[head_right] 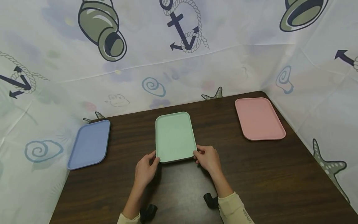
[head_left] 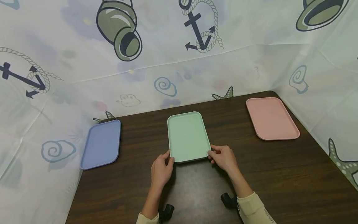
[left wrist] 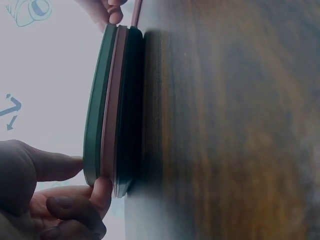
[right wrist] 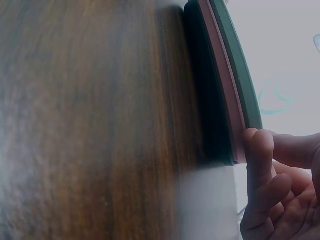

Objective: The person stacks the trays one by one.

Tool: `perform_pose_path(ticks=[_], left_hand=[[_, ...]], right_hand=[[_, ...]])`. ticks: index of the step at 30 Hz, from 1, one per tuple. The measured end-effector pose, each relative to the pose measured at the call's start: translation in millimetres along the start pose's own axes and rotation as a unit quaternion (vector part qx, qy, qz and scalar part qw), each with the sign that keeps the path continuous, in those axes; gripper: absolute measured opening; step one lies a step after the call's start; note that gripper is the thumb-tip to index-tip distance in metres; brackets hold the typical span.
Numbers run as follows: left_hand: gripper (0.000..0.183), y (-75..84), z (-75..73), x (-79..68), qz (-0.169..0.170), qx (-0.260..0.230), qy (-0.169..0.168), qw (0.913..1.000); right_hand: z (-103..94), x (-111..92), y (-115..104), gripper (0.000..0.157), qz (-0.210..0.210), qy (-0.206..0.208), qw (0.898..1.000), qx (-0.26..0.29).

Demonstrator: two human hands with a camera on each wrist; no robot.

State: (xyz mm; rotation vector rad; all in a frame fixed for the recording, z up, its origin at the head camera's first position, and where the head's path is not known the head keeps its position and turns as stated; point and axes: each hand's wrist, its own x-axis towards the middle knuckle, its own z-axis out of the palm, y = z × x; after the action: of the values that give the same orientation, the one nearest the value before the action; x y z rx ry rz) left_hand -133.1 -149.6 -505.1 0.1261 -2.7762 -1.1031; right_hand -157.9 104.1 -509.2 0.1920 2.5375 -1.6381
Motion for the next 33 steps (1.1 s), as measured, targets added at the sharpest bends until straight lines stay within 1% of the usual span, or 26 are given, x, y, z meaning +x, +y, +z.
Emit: perform_pose_path(ticks=[9,17,23,27,33], left_hand=[[0.045,-2.2,0.8,-1.4,-0.008,0.013,-0.029,0.9994],[0.048,-2.4,3.7,-2.9,-0.012,-0.002,-0.040,0.9991],[0.050,-3.3,5.0,-4.3,-0.006,-0.003,-0.042,0.9991],[0.051,-4.1,5.0,-8.3,-0.009,-0.004,-0.045,0.9990],[0.055,-3.8,3.4,-17.3,-0.016,-0.017,-0.057,0.9981]], right_hand=[[2.4,0.0,-1.2,0.041,0.004,0.006,1.000,0.012],[2.7,0.1,0.9,0.042,0.002,0.005,1.000,0.002],[2.4,-1.9,0.3,0.044,0.000,0.002,1.000,-0.006],[3.0,-3.2,-0.5,0.046,-0.001,-0.003,1.000,-0.008],[2.4,-4.9,-1.8,0.049,-0.008,-0.008,1.000,-0.018]])
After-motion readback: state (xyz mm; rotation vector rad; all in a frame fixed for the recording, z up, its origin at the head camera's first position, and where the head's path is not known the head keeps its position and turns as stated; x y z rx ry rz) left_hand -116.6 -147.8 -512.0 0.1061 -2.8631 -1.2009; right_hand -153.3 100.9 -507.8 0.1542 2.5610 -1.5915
